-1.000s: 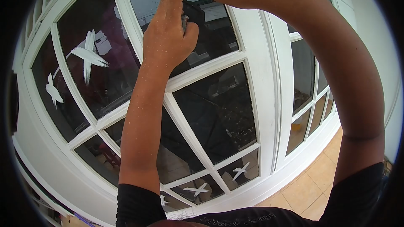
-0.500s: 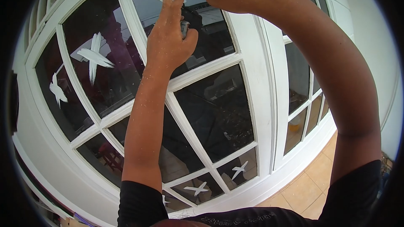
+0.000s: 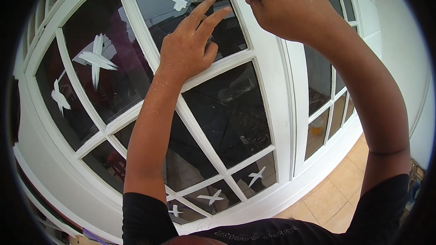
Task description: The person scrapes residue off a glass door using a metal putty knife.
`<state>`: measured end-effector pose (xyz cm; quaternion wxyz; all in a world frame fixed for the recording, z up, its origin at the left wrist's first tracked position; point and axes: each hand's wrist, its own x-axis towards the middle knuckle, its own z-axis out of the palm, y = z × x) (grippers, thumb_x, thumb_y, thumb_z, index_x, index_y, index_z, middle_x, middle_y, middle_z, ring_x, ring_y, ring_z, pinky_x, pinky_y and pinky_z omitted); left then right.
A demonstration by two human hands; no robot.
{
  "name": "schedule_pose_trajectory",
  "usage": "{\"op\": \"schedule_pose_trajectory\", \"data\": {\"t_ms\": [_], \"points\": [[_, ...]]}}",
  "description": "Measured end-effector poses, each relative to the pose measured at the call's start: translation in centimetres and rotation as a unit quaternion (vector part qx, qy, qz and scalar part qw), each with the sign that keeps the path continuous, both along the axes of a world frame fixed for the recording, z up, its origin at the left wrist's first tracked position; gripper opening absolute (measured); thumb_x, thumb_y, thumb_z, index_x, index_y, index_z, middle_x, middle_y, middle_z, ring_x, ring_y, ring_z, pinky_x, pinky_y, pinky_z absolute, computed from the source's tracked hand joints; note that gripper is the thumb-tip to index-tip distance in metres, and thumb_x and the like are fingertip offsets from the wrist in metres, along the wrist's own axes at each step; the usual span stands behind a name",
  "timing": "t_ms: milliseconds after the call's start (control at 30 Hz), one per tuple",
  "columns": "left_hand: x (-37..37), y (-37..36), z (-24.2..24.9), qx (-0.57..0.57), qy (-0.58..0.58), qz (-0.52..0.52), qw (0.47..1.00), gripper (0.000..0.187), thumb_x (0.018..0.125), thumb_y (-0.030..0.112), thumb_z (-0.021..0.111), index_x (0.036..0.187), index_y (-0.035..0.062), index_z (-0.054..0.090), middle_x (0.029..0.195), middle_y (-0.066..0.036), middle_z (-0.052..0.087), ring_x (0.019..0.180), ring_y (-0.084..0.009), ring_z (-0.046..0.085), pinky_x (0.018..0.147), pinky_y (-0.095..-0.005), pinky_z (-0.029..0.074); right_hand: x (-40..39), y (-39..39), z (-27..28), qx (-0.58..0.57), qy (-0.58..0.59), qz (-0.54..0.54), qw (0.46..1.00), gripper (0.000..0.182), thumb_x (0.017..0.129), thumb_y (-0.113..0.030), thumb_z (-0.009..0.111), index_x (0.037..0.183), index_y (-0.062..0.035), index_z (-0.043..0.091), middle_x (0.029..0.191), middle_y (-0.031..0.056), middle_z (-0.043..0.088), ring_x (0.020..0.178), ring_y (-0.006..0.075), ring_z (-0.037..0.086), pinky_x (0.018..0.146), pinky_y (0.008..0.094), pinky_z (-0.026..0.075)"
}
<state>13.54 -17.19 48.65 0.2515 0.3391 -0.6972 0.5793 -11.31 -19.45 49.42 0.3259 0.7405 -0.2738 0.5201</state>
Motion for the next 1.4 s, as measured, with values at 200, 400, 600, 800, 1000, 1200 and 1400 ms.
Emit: {"op": "schedule_pose_trajectory", "data": {"t_ms": [200,400,600,800,1000,1200,1400], "points": [[0.0,-0.2,-0.2,-0.013,0.005,0.012,1.000,0.079,0.077,0.008,0.068,0.148,0.0359,0.052,0.155,-0.004,0.051,0.116,-0.0239,0.070,0.077,-0.0331,0.064,0.3,-0.5,0.1,0.020,-0.006,0.007,1.000,0.022,0.101,-0.012,0.064,0.117,-0.0089,0.079,0.097,0.0142,0.075,0.082,0.0259,0.071,0.076,0.0352,0.056],[-0.1,-0.1,-0.3,-0.014,0.026,0.019,0.999,0.077,0.078,0.008,0.066,0.148,0.0356,0.052,0.156,-0.004,0.050,0.116,-0.0241,0.070,0.076,-0.0342,0.064,0.7,0.5,0.8,0.005,-0.003,0.024,1.000,0.023,0.102,-0.013,0.063,0.118,-0.0094,0.079,0.100,0.0148,0.075,0.081,0.0260,0.071,0.074,0.0349,0.056],[0.1,-0.2,0.0,-0.024,0.048,0.009,0.999,0.075,0.080,0.009,0.067,0.148,0.0350,0.050,0.155,-0.007,0.051,0.118,-0.0288,0.069,0.076,-0.0371,0.064,1.1,1.8,3.0,0.105,0.043,0.021,0.993,0.029,0.090,-0.007,0.056,0.109,-0.0002,0.078,0.087,0.0223,0.073,0.081,0.0347,0.072,0.079,0.0448,0.058],[0.4,-0.5,-0.1,-0.028,0.039,-0.006,0.999,0.074,0.080,0.010,0.066,0.148,0.0350,0.050,0.154,-0.005,0.053,0.122,-0.0298,0.067,0.080,-0.0379,0.064,0.3,0.9,2.5,0.067,0.063,0.037,0.995,0.027,0.090,-0.007,0.060,0.108,0.0001,0.078,0.084,0.0206,0.073,0.075,0.0334,0.072,0.076,0.0446,0.058],[0.2,-0.4,-0.3,-0.018,0.027,0.046,0.998,0.079,0.077,0.010,0.064,0.150,0.0370,0.049,0.160,-0.001,0.047,0.126,-0.0270,0.065,0.083,-0.0350,0.063,0.0,0.6,2.6,0.110,0.048,0.049,0.992,0.026,0.090,-0.004,0.060,0.107,0.0006,0.078,0.081,0.0194,0.073,0.074,0.0306,0.072,0.074,0.0432,0.058],[-0.1,-0.4,-0.3,-0.012,0.020,0.066,0.998,0.076,0.082,0.011,0.067,0.150,0.0388,0.048,0.161,-0.004,0.045,0.128,-0.0292,0.063,0.079,-0.0372,0.064,0.0,0.8,2.6,0.093,0.063,0.042,0.993,0.026,0.089,-0.004,0.060,0.108,0.0023,0.078,0.080,0.0195,0.073,0.071,0.0302,0.071,0.072,0.0416,0.058],[0.0,-0.4,-0.1,-0.001,0.028,0.051,0.998,0.072,0.086,0.010,0.067,0.149,0.0391,0.048,0.161,-0.006,0.045,0.128,-0.0314,0.063,0.076,-0.0390,0.064,0.2,1.2,2.8,0.092,0.049,0.025,0.994,0.026,0.089,-0.004,0.060,0.108,0.0025,0.078,0.080,0.0201,0.072,0.070,0.0302,0.071,0.071,0.0412,0.058]]}}
